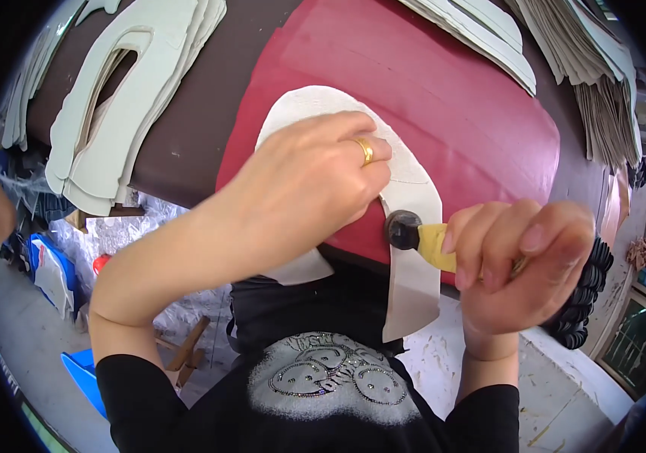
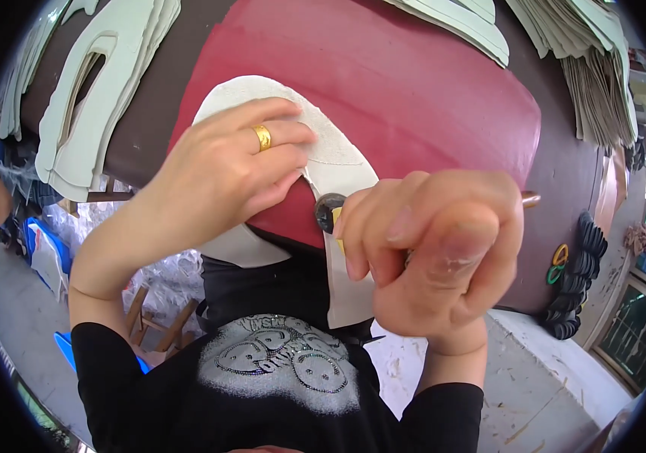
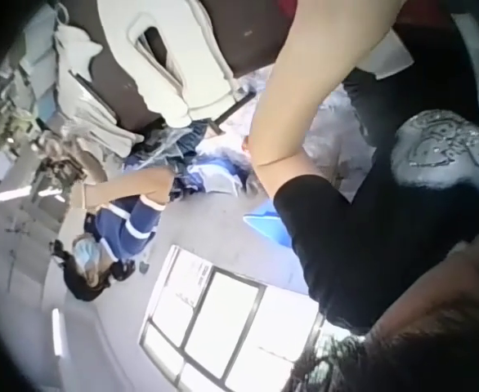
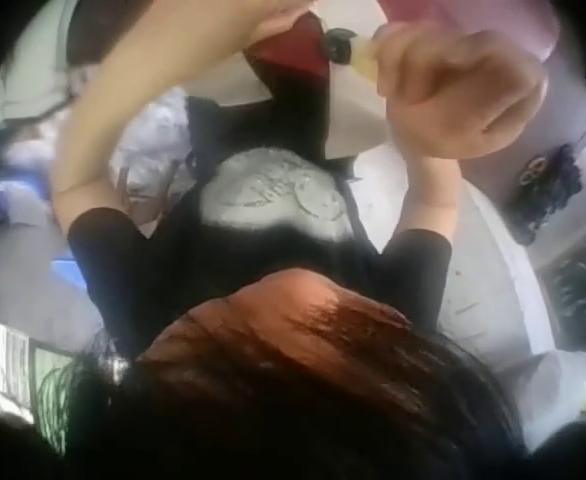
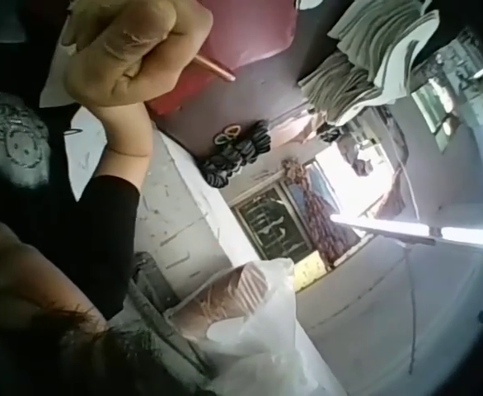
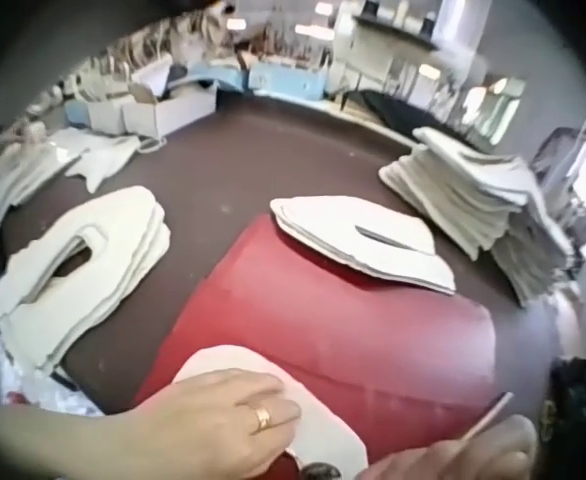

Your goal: Hammering material components at a factory workbench to prepare them for shoe assembly.

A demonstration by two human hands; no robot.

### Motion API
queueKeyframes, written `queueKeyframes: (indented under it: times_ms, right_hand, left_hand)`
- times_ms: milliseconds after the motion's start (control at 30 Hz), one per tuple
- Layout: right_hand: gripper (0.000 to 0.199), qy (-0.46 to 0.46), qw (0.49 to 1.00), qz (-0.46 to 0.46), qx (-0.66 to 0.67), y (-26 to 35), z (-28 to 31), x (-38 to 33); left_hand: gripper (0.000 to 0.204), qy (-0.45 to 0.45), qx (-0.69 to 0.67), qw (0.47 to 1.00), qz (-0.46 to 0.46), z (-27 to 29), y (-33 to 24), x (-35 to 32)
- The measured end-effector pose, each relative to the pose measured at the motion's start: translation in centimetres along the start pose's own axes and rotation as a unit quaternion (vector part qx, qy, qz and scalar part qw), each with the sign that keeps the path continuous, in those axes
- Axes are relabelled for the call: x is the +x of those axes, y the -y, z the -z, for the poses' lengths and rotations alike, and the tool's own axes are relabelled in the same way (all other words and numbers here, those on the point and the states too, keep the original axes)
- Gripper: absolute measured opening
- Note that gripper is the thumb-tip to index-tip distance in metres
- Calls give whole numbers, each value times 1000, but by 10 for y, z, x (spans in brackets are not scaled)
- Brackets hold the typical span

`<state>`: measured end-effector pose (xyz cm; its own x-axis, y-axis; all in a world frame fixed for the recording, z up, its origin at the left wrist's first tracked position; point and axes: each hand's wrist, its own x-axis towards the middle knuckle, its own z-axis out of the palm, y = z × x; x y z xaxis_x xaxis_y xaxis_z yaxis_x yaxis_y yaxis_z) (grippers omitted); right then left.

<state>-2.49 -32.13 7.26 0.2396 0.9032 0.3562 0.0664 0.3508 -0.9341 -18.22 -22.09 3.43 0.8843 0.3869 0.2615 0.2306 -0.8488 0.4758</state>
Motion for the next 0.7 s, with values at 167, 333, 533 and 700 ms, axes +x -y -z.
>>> queueKeyframes:
  times_ms: [167,333,533,700]
  right_hand:
    - [29,29,995,52,-80,-9,-4,12]
    - [28,37,987,83,-132,-2,-7,24]
    - [26,44,996,32,-71,5,-9,21]
    - [25,17,999,2,-38,-8,-21,32]
  left_hand:
    - [4,-41,-15,996,83,-11,-13,-12]
    - [5,-54,-53,992,98,-8,-8,-10]
    - [7,-157,-7,985,78,-23,-7,-14]
    - [8,-230,-11,964,133,-26,-10,-25]
